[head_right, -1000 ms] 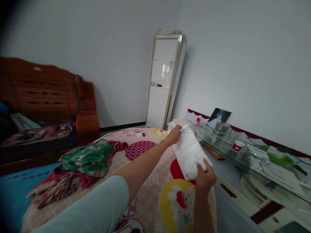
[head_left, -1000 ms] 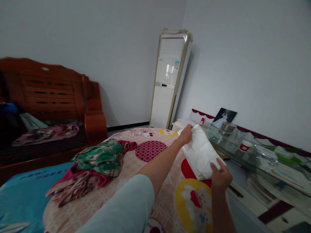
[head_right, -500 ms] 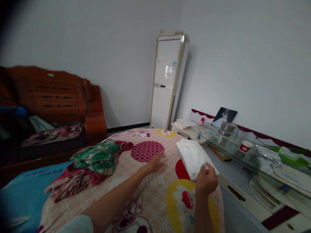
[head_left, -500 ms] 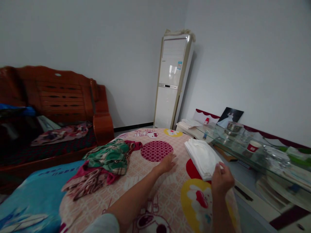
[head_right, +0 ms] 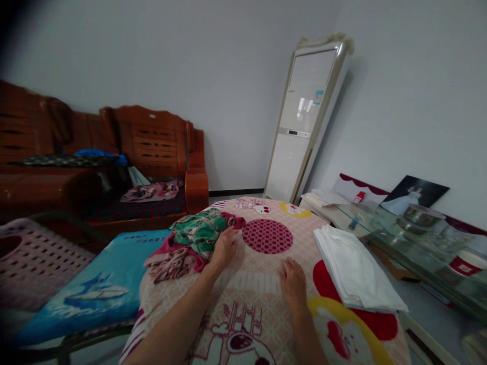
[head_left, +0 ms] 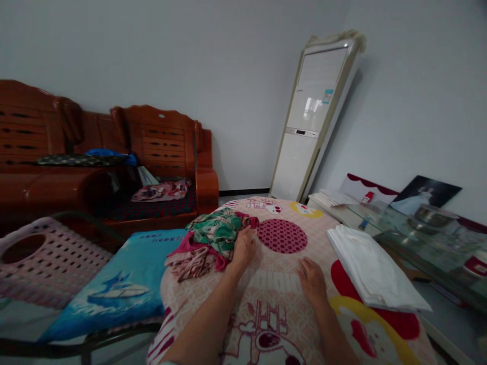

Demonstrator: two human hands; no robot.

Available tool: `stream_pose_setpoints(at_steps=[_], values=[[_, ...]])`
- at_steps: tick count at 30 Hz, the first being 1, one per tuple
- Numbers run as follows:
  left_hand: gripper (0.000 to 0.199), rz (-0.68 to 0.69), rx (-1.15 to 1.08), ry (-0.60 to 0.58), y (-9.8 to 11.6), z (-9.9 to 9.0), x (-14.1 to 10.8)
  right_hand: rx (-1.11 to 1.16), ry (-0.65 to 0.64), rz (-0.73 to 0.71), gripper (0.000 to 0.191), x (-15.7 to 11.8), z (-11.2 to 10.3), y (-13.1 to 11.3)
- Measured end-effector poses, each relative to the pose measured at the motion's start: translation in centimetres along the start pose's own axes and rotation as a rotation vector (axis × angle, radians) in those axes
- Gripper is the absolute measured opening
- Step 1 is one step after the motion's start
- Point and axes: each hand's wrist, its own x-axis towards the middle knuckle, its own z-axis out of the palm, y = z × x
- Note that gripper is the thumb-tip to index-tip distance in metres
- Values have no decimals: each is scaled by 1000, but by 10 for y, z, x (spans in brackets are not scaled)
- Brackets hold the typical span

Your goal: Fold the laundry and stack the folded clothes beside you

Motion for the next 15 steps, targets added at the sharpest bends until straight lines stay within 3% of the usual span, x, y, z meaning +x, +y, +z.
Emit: stream_pose_setpoints(at_steps=[3,7,11,15], values=[[41,-40,122,127,-3,-27,6,38,15,9,39,0,-1,5],[40,-254,379,298,-14,-61,5,84,34,21,39,1,1,7],[29,-407,441,256,-27,-81,1,128,68,30,38,-2,2,7],[21,-402,397,193,-21,-84,5,159,84,42,37,-4,-1,4]])
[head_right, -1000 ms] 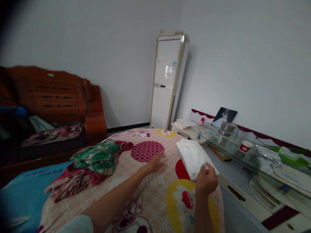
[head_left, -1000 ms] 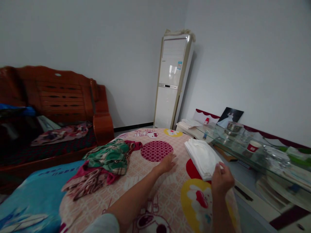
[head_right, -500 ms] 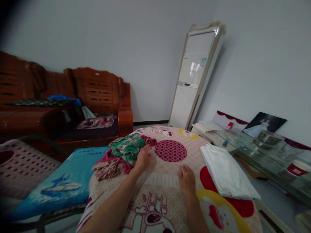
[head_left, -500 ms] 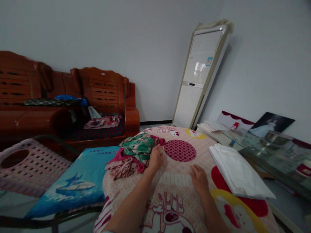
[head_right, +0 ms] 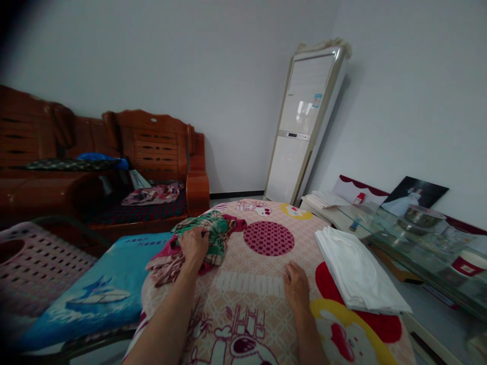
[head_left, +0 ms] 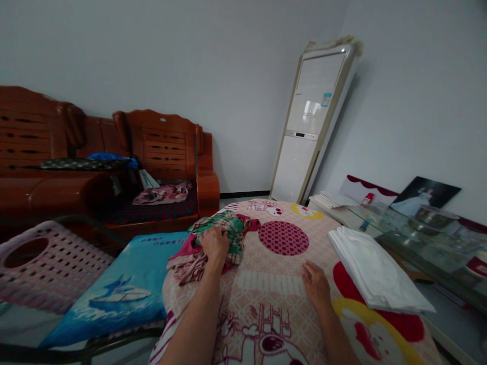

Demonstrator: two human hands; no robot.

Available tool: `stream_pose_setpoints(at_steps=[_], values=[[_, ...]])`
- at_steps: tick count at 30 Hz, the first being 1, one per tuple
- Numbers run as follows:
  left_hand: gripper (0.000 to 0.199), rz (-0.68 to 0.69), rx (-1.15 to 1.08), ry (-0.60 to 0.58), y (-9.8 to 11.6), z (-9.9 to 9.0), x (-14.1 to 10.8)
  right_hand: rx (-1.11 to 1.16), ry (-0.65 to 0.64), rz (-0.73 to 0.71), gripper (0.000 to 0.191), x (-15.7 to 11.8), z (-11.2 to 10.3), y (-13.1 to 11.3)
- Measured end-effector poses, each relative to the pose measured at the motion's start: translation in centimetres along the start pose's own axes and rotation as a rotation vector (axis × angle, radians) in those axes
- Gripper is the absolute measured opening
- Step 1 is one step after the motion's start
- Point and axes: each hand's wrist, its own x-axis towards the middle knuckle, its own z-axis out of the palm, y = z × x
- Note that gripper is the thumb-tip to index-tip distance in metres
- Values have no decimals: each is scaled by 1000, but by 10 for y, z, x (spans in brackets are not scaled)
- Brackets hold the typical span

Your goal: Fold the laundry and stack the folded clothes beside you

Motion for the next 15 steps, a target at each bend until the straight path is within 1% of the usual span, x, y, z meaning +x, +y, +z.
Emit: stream_pose_setpoints(at_steps=[2,5,8,10,13,15], values=[[20,53,-96,-20,15,0,-4,33,19,20,37,0,-3,-7],[14,164,-324,-85,49,8,-22,119,56,24,41,1,-7,-27],[11,314,-548,-230,86,19,-55,204,78,-42,44,1,-9,-55],[11,392,-666,-337,106,25,-79,248,75,-89,43,1,-8,-71],[13,534,-798,-468,122,27,-105,284,61,-79,36,-1,-7,-81],[16,603,-833,-495,124,26,-110,276,62,-21,35,-2,-9,-77]])
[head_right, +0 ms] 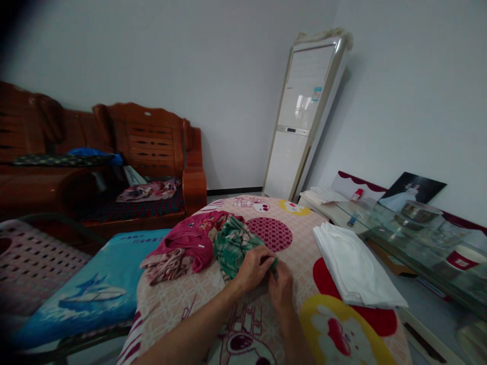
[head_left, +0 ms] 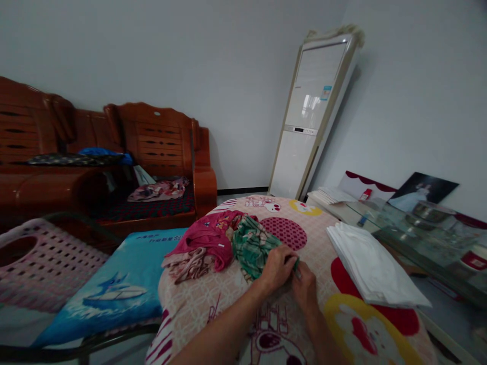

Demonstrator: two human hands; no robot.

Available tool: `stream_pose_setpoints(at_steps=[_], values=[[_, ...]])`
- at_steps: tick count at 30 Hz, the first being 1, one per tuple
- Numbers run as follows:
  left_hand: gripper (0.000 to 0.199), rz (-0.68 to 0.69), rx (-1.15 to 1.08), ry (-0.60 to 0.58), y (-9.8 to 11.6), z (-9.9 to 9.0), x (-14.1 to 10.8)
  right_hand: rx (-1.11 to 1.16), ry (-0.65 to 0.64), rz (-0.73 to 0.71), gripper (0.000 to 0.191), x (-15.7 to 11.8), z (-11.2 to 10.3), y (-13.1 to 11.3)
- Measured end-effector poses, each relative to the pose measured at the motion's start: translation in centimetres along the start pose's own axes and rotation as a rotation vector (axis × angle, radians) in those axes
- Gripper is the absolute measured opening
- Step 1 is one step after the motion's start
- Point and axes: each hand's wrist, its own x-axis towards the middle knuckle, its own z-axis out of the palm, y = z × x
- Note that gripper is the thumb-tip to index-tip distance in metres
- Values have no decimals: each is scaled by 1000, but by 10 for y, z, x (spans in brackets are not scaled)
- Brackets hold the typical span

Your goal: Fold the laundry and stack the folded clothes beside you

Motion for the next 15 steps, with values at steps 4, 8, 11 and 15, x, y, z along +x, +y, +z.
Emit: stream_pose_setpoints(at_steps=[4,8,11,15], values=[[23,-21,87,47,-15,-21,5,-102,119,207,39,0,-19,16],[31,-125,202,36,-47,-54,9,-230,279,391,37,1,-39,37],[63,-87,213,-224,-66,-63,6,-252,289,470,38,1,-45,45],[60,-100,311,-347,-73,-52,0,-141,358,473,49,3,-44,39]])
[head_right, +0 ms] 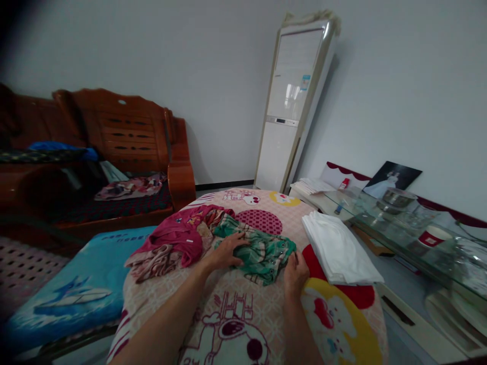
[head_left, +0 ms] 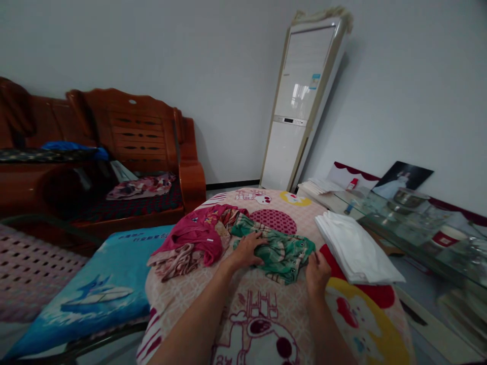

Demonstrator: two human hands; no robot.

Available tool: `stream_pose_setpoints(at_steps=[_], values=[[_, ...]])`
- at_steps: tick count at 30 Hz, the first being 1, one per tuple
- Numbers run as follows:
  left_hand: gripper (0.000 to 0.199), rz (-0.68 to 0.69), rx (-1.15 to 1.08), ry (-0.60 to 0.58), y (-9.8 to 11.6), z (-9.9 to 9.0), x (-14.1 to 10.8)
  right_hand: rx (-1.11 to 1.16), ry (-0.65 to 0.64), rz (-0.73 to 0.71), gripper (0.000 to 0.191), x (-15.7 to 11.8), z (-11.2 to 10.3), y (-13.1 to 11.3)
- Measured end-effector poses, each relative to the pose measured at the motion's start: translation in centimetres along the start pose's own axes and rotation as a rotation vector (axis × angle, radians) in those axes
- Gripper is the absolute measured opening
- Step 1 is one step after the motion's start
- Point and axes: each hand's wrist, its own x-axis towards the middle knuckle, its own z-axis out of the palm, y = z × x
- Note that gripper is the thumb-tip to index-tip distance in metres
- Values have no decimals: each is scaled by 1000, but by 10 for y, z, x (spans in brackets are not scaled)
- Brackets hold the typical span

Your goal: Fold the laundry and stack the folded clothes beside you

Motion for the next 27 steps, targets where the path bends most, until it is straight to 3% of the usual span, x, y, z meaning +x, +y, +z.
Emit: stream_pose_setpoints(at_steps=[3,6,10,14,18,22,25,27], values=[[28,-32,-20,140,5,2,3,79,47,-50,56,-4,-1,-10],[17,-68,-108,291,6,-9,4,63,60,-158,55,-7,-1,-15],[28,-213,-280,453,-3,-21,4,13,39,-397,44,-10,4,-16],[31,-347,-658,632,-13,-17,6,36,-6,-602,30,-14,11,-18],[35,-409,-1043,714,-12,-16,6,14,-165,-748,32,-17,16,-17],[35,-337,-1172,865,-12,-25,3,-63,-255,-718,26,-17,21,-8],[34,-308,-1203,957,-10,-33,1,-77,-234,-668,19,-16,23,-4],[34,-260,-1186,959,-3,-37,1,-44,-192,-644,20,-15,21,-7]])
